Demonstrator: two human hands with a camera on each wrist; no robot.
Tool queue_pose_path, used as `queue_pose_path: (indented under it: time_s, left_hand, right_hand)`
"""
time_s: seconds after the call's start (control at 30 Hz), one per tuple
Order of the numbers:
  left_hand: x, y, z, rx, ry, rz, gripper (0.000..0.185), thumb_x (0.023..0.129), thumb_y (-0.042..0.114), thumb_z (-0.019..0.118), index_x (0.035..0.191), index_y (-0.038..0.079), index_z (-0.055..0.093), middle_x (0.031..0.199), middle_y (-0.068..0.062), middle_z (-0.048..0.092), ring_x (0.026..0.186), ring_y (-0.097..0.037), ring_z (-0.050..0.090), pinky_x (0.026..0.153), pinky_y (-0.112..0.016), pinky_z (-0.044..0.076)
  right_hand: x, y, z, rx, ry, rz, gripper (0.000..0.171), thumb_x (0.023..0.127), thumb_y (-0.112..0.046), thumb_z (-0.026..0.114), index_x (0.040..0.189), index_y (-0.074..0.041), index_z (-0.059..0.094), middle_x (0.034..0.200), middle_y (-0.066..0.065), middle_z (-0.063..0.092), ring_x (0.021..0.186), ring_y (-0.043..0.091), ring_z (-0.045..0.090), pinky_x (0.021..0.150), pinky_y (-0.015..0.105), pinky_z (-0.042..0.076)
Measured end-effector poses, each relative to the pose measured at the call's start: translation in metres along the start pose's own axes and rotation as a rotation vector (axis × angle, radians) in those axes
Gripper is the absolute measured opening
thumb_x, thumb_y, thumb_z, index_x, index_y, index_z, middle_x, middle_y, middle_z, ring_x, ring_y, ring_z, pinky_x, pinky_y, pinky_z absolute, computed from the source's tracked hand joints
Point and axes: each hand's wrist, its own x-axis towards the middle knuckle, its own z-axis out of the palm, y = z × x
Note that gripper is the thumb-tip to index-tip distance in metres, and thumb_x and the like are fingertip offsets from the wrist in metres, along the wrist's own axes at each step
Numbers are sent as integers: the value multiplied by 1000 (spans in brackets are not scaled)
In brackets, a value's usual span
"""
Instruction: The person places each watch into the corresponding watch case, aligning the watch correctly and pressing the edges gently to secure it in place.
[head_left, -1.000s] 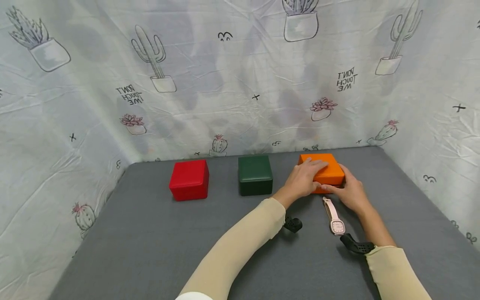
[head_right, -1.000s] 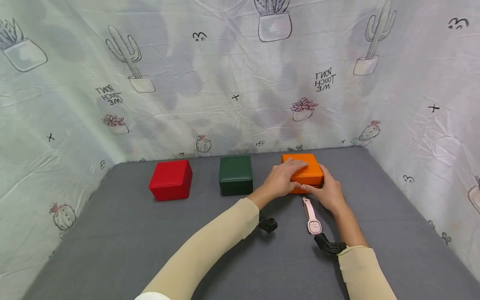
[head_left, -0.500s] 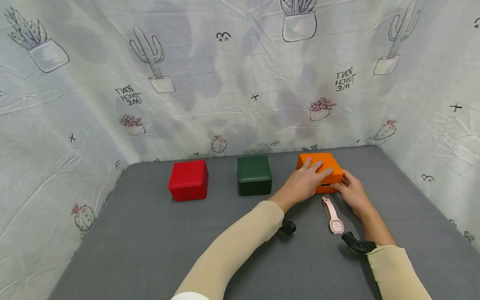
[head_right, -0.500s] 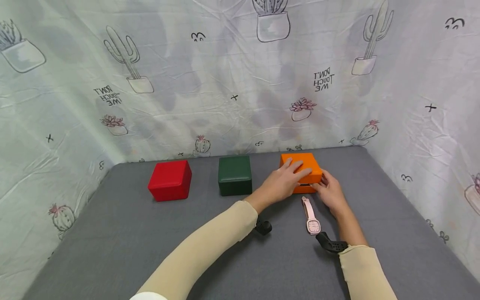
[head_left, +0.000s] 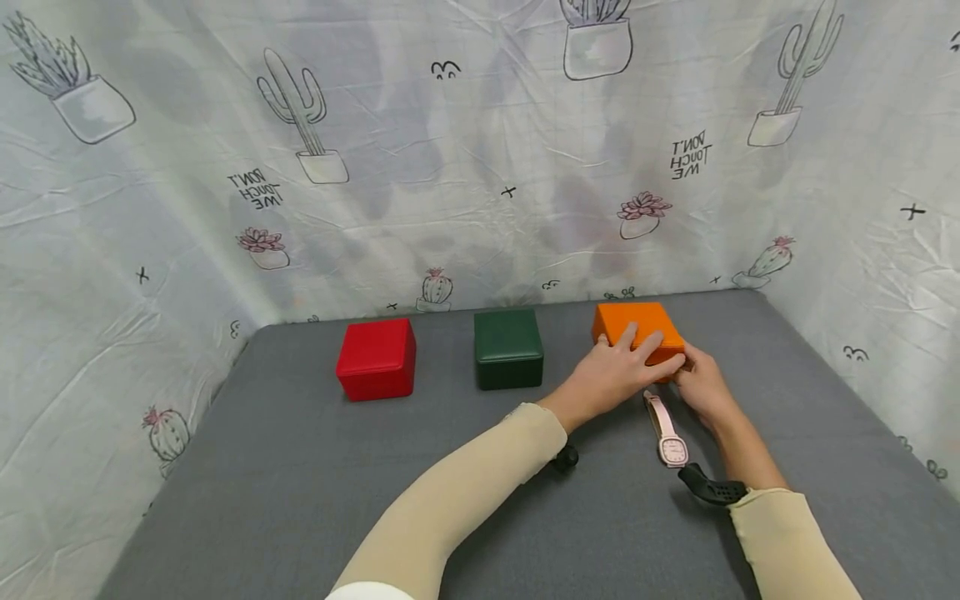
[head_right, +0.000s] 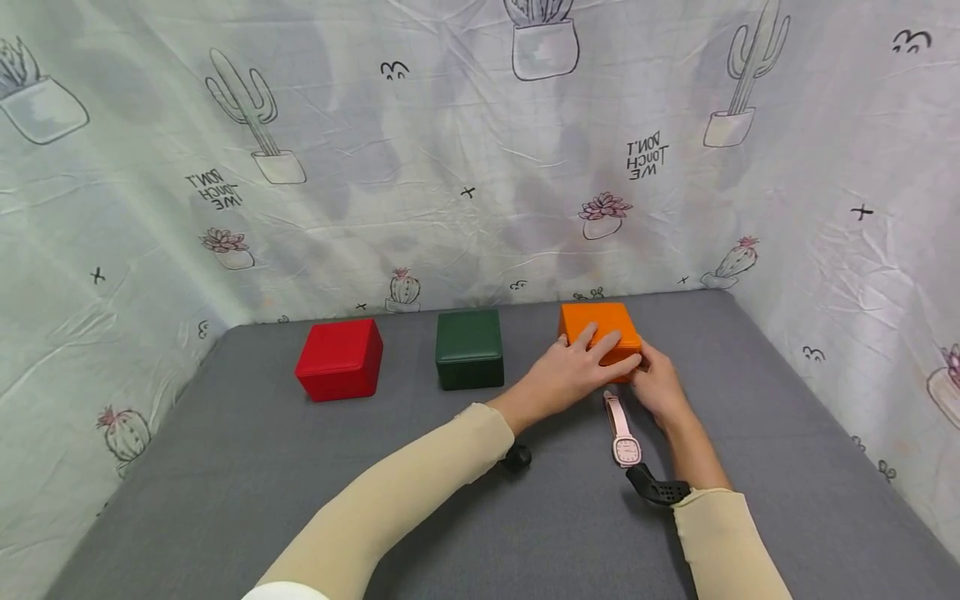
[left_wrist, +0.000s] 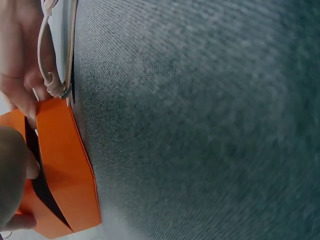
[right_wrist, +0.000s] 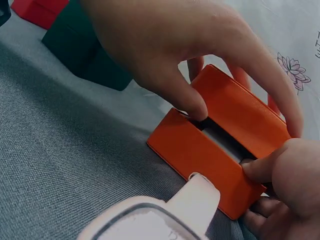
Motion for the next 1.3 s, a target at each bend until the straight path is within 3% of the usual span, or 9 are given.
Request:
queue_pose_path:
  time_s: [0.13,0.2,0.3,0.37,0.43,0.57,0.83,1.07,1.3]
  left_hand:
    - [0,-1,-2,8,15,6,49,102,34,46,148,38,31,155,-4,34,138,-33,41,81,-37,58]
    - [0,-3,-2,1,26,-1,47,102,35,46,147,37,34,155,-4,34,137,-33,42,80,-35,58]
    - [1,-5,-4,-5,43,-16,45,102,33,47,145,36,37,153,-4,36,134,-31,44,75,-32,58]
    - [2,-6,-6,0,53,-21,43,102,30,49,143,35,39,152,-4,38,132,-30,45,74,-31,58]
    - [3,-7,-9,3,62,-16,42,102,27,49,142,34,41,150,-3,38,131,-29,46,72,-29,57]
    - [4,-9,-12,18,76,-13,41,101,27,50,141,32,43,149,-4,39,130,-28,47,76,-28,58]
    - [8,-15,-15,8,120,-137,42,99,25,54,141,26,46,151,-7,39,133,-29,45,80,-22,57]
    - [17,-16,-17,-33,126,-214,46,99,22,54,144,22,44,156,-4,34,143,-28,36,90,-28,55]
    - [24,-13,-17,-30,109,-282,48,102,26,49,148,20,39,160,-10,23,148,-25,26,100,-36,51]
  right_hand:
    - [1,-1,-1,24,-19,19,56,94,2,44,148,1,32,142,29,45,115,15,53,80,6,40]
    - [1,-2,-1,34,-39,32,57,97,-1,45,151,-1,29,146,28,41,128,32,48,85,6,41]
    - [2,-3,-2,58,-76,35,59,98,-3,46,153,-4,23,149,28,36,135,45,38,98,22,47]
    - [1,-3,-4,73,-100,31,61,99,-4,46,154,-6,20,151,28,33,137,46,35,103,30,46]
    - [0,-3,-6,97,-120,27,63,99,-3,46,155,-6,17,153,28,30,139,47,32,102,23,45]
    - [-1,-1,-10,129,-141,24,66,98,-1,46,155,-8,14,154,27,27,140,46,29,85,1,36]
    - [3,0,-7,240,-217,-20,89,93,9,42,154,-34,-7,159,23,11,145,45,15,85,-1,34]
    - [4,3,-15,252,-260,27,84,96,4,44,154,-25,-9,158,24,11,144,45,15,85,-1,35]
    - [4,4,-16,278,-272,18,84,96,6,42,154,-30,-7,159,24,10,143,47,18,86,0,37]
